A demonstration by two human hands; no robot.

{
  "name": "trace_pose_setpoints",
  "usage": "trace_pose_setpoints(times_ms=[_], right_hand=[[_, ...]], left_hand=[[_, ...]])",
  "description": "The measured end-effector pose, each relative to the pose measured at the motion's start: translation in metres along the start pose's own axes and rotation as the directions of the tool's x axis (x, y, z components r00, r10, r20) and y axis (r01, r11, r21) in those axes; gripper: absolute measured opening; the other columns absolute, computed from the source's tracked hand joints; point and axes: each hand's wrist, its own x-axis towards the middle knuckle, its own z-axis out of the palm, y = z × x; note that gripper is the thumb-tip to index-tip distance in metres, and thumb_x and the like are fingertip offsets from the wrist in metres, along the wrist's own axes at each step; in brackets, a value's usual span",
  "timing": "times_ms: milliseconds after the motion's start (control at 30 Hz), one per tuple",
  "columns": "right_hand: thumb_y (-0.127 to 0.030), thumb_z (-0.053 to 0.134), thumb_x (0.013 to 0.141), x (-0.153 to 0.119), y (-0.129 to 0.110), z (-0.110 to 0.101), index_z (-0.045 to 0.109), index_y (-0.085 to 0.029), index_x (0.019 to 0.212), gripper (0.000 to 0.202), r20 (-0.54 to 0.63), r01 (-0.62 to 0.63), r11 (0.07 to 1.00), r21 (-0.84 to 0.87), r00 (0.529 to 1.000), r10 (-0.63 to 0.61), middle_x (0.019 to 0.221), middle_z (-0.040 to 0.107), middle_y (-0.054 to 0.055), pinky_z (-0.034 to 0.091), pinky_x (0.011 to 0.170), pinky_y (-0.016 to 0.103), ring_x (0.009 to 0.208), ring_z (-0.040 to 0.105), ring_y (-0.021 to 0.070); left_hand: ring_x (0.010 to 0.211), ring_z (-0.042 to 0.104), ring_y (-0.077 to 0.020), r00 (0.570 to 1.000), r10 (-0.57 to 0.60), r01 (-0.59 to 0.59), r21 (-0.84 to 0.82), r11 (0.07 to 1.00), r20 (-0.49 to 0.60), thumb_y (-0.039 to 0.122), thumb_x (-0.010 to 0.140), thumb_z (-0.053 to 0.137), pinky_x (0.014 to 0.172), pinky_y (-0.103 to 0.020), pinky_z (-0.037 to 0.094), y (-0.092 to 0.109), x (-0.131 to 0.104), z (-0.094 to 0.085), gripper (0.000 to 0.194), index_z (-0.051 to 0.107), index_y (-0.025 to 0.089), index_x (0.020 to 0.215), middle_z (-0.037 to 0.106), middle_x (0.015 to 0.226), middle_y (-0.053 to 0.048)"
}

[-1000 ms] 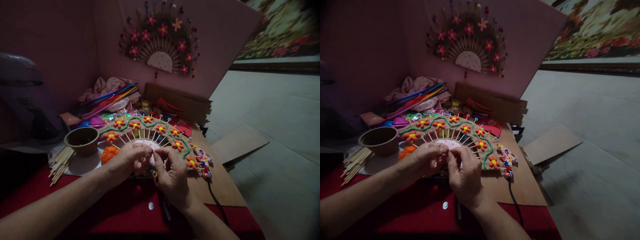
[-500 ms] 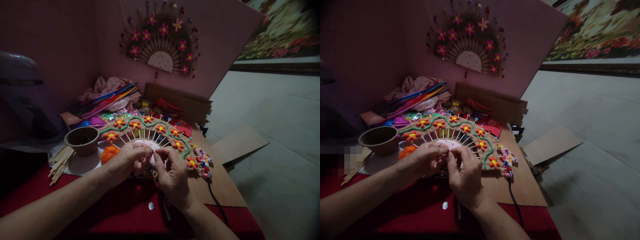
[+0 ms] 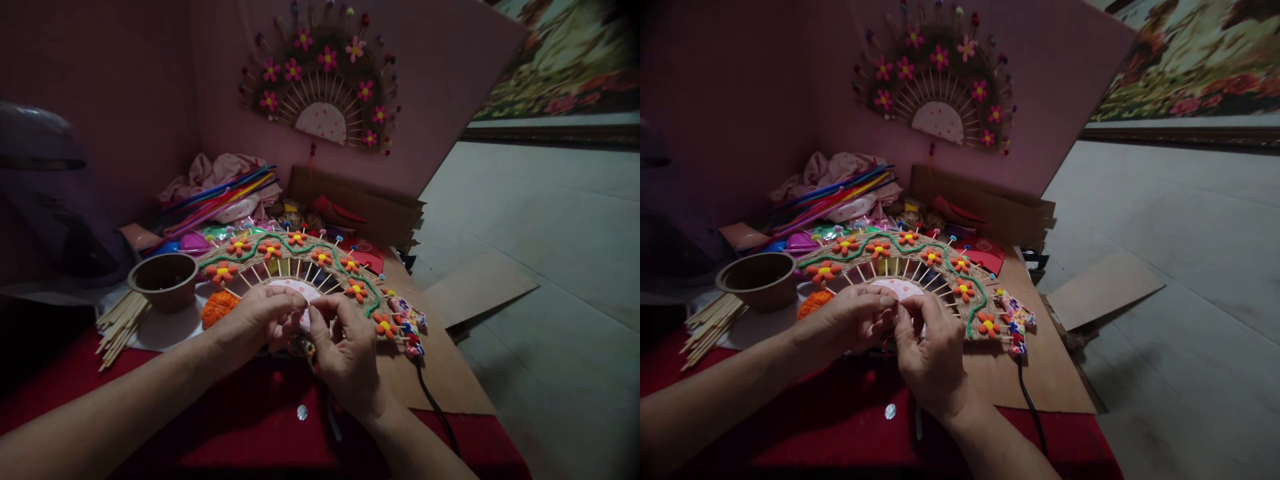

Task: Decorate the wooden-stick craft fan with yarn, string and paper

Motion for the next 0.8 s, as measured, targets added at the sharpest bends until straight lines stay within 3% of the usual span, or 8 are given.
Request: trace_pose_setpoints(times_ms=[600, 800], right_hand=[[-0.021, 0.053, 0.087, -0.0008, 0.0005, 0.0008, 0.061, -0.017, 0.083, 0.010, 0.031, -0.031, 0.999, 0.034, 0.999, 0.030, 0.072, 0.062, 0.002, 0.041, 0.054, 0.025, 0.060, 0.054, 0.0133], [-0.022, 0.054, 0.087, -0.0001, -0.0002, 0.0001, 0.061, -0.017, 0.084, 0.009, 0.010, -0.006, 0.999, 0.043, 1.000, 0.005, 0.079, 0.065, 0.004, 0.042, 0.059, 0.026, 0.070, 0.058, 0.0152]], left_hand=[[0.039, 0.042, -0.0046, 1.000, -0.003, 0.003, 0.042, 0.999, 0.005, 0.027, 0.074, 0.068, 0.036, -0.015, 0.029, -0.0007, 0.0012, -0.0011, 0.017, 0.063, 0.014, 0.066, 0.054, 0.053, 0.001], [0.038, 0.043, -0.0044, 1.000, -0.001, 0.001, 0.038, 0.999, 0.002, 0.028, 0.074, 0.069, 0.037, -0.015, 0.030, -0.0031, 0.0034, -0.0046, 0.019, 0.061, 0.014, 0.064, 0.054, 0.052, 0.001]])
